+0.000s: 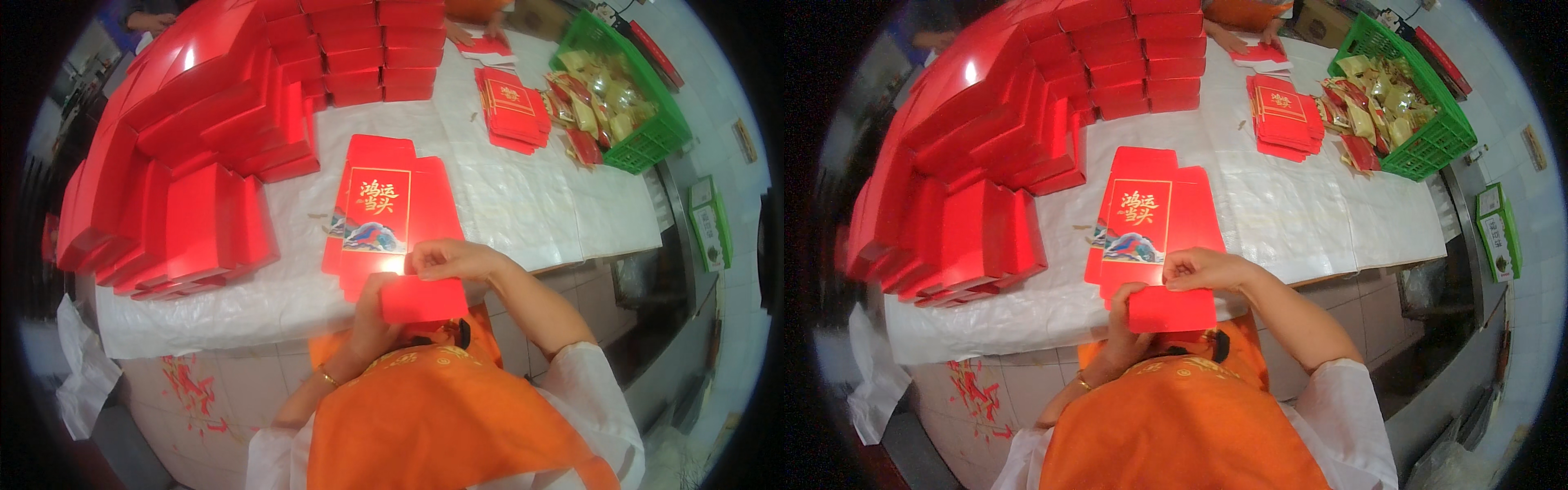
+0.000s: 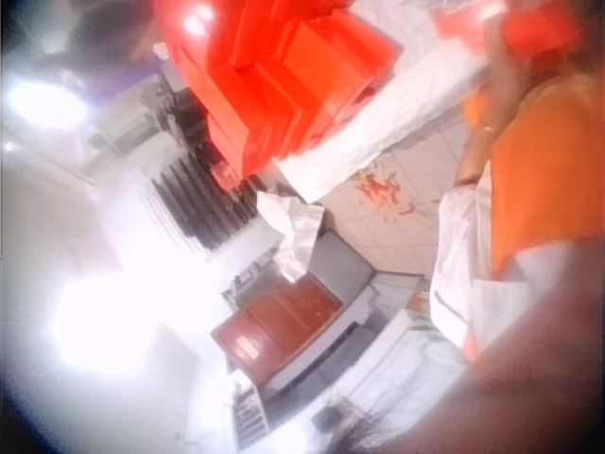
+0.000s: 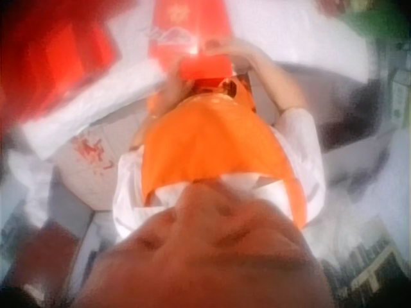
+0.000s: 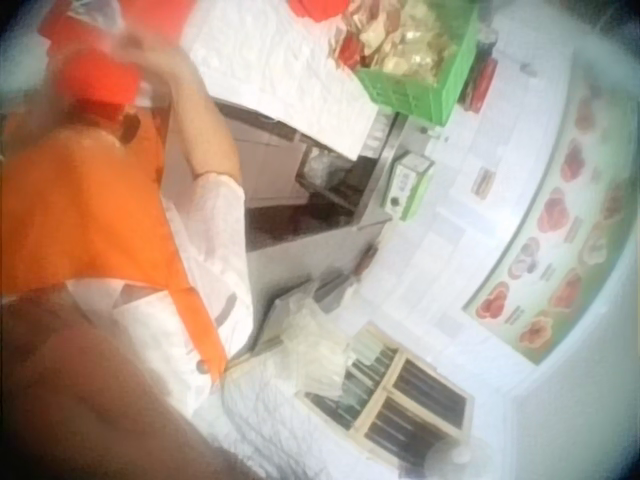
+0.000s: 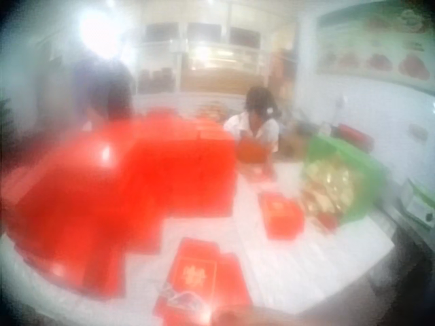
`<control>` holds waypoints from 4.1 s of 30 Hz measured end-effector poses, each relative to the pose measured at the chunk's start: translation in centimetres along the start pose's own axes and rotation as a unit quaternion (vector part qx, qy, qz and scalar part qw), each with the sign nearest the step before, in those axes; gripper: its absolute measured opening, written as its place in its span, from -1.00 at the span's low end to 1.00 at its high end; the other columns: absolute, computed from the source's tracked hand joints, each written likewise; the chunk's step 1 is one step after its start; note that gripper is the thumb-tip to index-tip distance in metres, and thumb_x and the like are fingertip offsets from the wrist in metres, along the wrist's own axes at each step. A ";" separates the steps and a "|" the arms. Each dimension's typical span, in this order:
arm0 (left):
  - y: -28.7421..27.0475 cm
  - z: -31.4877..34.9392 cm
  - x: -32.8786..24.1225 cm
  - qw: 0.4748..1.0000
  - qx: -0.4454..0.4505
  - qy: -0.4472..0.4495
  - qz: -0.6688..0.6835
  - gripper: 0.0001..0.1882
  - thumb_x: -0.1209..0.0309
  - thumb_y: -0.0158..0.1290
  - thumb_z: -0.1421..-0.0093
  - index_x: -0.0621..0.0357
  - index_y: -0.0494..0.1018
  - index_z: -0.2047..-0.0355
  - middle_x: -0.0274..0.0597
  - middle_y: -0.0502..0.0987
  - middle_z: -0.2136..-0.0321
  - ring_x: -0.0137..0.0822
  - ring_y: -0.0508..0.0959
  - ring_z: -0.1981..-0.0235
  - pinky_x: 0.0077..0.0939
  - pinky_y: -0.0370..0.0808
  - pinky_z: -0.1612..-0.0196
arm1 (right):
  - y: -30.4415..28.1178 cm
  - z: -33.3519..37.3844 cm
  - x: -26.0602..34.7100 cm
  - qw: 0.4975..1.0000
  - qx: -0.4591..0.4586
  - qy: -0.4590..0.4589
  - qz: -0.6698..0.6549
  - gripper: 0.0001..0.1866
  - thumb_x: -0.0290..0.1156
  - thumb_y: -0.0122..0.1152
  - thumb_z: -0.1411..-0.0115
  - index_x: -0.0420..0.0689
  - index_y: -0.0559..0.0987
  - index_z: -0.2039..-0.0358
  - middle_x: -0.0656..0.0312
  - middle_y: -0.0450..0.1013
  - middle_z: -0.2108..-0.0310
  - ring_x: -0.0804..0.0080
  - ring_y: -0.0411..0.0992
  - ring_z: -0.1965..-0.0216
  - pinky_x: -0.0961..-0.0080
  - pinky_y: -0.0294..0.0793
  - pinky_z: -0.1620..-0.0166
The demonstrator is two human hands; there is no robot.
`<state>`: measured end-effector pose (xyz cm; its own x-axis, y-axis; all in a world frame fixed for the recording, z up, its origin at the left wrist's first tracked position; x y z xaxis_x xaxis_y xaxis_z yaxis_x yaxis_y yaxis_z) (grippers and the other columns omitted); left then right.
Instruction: The person folds red cardboard boxes by hand, inserts gold-wrapped packets into the boxes, and stacks the completed boxes on a large work table.
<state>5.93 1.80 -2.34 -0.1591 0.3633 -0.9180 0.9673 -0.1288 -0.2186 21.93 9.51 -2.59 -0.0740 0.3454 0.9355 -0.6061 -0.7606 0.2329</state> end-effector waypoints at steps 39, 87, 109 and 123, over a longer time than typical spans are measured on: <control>-2.1 -5.4 -4.1 0.987 -0.075 -0.088 0.116 -0.66 0.42 0.04 -0.31 0.25 0.34 -0.06 -0.08 0.41 -0.01 -0.26 0.40 -0.10 -0.37 0.29 -0.21 | 1.6 1.8 12.5 0.914 -0.077 -0.103 0.384 -0.59 -0.35 0.21 -0.22 -0.13 0.58 -0.09 -0.04 0.58 0.08 0.07 0.55 0.05 0.30 0.51 -0.03; -1.6 -4.8 -4.1 0.998 0.021 -0.044 -0.036 -0.27 0.53 0.04 -0.18 0.31 0.06 -0.35 0.08 0.21 -0.26 -0.04 0.20 -0.33 -0.22 0.12 -0.38 | 1.4 2.9 8.9 0.915 -0.072 -0.127 0.376 -0.49 -0.59 -0.08 -0.24 -0.13 0.46 -0.22 0.03 0.39 -0.23 0.07 0.35 -0.24 0.28 0.32 -0.29; -1.1 -4.5 -3.1 0.999 -0.021 -0.020 -0.033 -0.40 0.50 0.02 -0.25 0.36 0.14 -0.28 0.12 0.22 -0.27 -0.02 0.24 -0.32 -0.23 0.14 -0.37 | 3.1 3.1 7.9 0.848 -0.195 -0.190 0.455 -0.63 -0.36 0.06 -0.33 -0.06 0.55 -0.13 0.03 0.52 -0.03 0.05 0.48 -0.03 0.21 0.45 -0.10; -1.0 -4.0 -2.4 0.984 -0.092 -0.014 0.154 -0.54 0.68 0.00 -0.23 0.15 0.14 -0.08 0.11 0.18 -0.27 -0.13 0.24 -0.30 -0.21 0.16 -0.36 | 1.4 3.3 9.4 0.878 -0.197 -0.161 0.405 -0.69 -0.45 0.01 -0.31 -0.16 0.60 -0.01 0.03 0.56 0.06 0.07 0.53 0.06 0.30 0.48 -0.05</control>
<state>6.08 4.72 1.38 0.1447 0.3072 -0.9406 0.9894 -0.0594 0.1328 22.99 9.84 7.43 -0.4183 -0.4428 0.7931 -0.6889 -0.4144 -0.5947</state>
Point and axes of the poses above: each hand's wrist, its own z-axis away from the middle knuckle, its own y-axis out of the palm, x = y × z, the point moved 6 cm from there along -z, towards the middle knuckle
